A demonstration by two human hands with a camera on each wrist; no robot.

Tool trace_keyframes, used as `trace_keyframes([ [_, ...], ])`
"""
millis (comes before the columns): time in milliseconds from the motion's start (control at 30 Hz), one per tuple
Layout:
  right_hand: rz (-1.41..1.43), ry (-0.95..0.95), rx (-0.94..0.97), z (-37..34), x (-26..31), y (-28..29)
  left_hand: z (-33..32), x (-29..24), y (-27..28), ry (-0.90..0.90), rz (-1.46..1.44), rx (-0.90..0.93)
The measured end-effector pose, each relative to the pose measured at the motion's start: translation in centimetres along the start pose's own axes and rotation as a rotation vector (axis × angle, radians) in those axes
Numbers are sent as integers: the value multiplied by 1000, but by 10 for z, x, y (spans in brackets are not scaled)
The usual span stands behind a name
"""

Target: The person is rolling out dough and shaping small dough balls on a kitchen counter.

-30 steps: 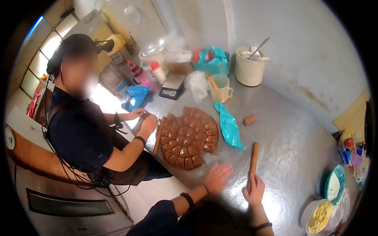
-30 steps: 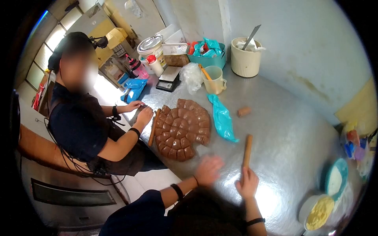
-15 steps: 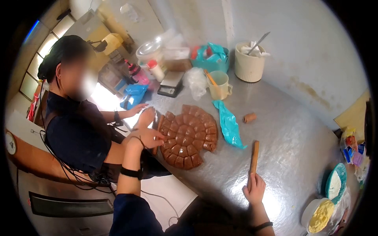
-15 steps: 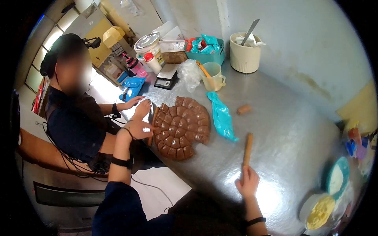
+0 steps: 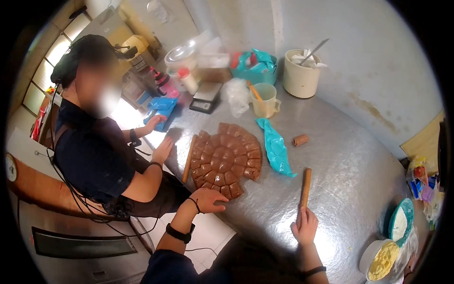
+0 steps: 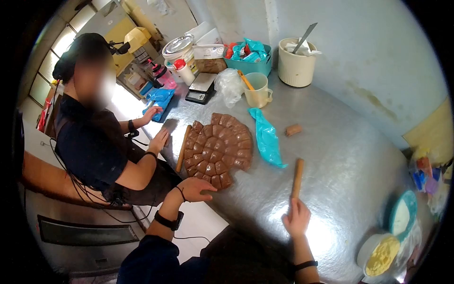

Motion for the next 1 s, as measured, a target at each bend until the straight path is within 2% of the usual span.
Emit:
trace_keyframes([
  [167, 1, -1, 0, 0, 1, 1, -3, -10, -4, 25, -29, 47],
  [367, 3, -13, 0, 0, 0, 0, -3, -6, -17, -34, -7, -6],
  [667, 2, -11, 10, 0, 1, 1, -7, -10, -21, 38, 27, 40],
  [1000, 10, -7, 0, -2, -1, -1, -6, -4, -35, -32, 20, -19],
])
Point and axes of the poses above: each hand's wrist, its own z-axis towards the middle knuckle, its own y-axis out of the back of the hand, x = y × z, the point moved 1 cm from there along z, towards the middle knuckle, and after that the axes turned 7 degrees about -z, right-handed, at the moved point
